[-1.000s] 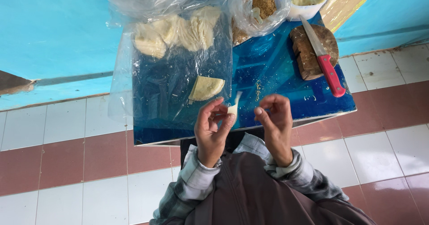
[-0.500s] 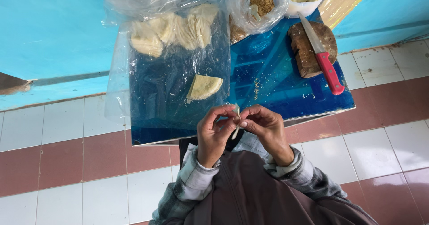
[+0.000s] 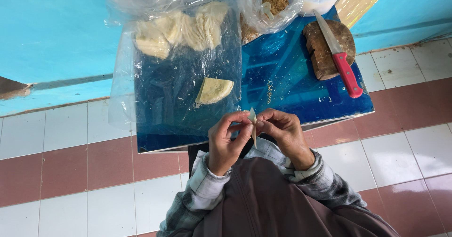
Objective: The person sits at a small table and folds triangular pieces of dough around a brown filling scooped from a plastic bag, pinching the edges closed and setting the folded pastries on the table. They repeat the folding process with dough pieces taken from a plastic-covered stack.
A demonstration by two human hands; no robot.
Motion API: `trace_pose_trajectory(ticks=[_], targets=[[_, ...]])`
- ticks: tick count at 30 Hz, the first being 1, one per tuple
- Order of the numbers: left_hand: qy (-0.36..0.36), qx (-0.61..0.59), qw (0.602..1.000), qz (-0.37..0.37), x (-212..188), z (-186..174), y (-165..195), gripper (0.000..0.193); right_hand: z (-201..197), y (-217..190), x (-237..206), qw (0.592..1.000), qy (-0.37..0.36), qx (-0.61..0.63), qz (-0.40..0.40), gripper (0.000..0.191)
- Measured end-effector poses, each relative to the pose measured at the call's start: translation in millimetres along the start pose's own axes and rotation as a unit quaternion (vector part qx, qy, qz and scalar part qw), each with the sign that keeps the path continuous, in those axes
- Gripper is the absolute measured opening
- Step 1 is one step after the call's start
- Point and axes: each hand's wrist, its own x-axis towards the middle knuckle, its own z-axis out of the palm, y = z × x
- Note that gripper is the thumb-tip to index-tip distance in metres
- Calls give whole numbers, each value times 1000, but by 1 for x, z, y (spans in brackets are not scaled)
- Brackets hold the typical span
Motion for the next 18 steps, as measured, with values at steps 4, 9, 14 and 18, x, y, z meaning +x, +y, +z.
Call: trace_pose_trajectory(ticks=[4, 9, 14, 18], targets=[[-9, -51, 998, -39, 2, -2, -1, 26, 3, -2, -1, 1000, -5, -14, -11, 10], [-9, 13, 1000, 1, 5, -1, 9, 25, 6, -6, 0, 1000, -29, -3, -3, 14], [-60, 71, 995, 46, 16, -13, 12, 34, -6, -16, 1, 994, -95, 48, 39, 15], [-133, -54, 981, -130, 15, -26, 1, 26, -15, -14, 2, 989, -90, 106, 55, 10]])
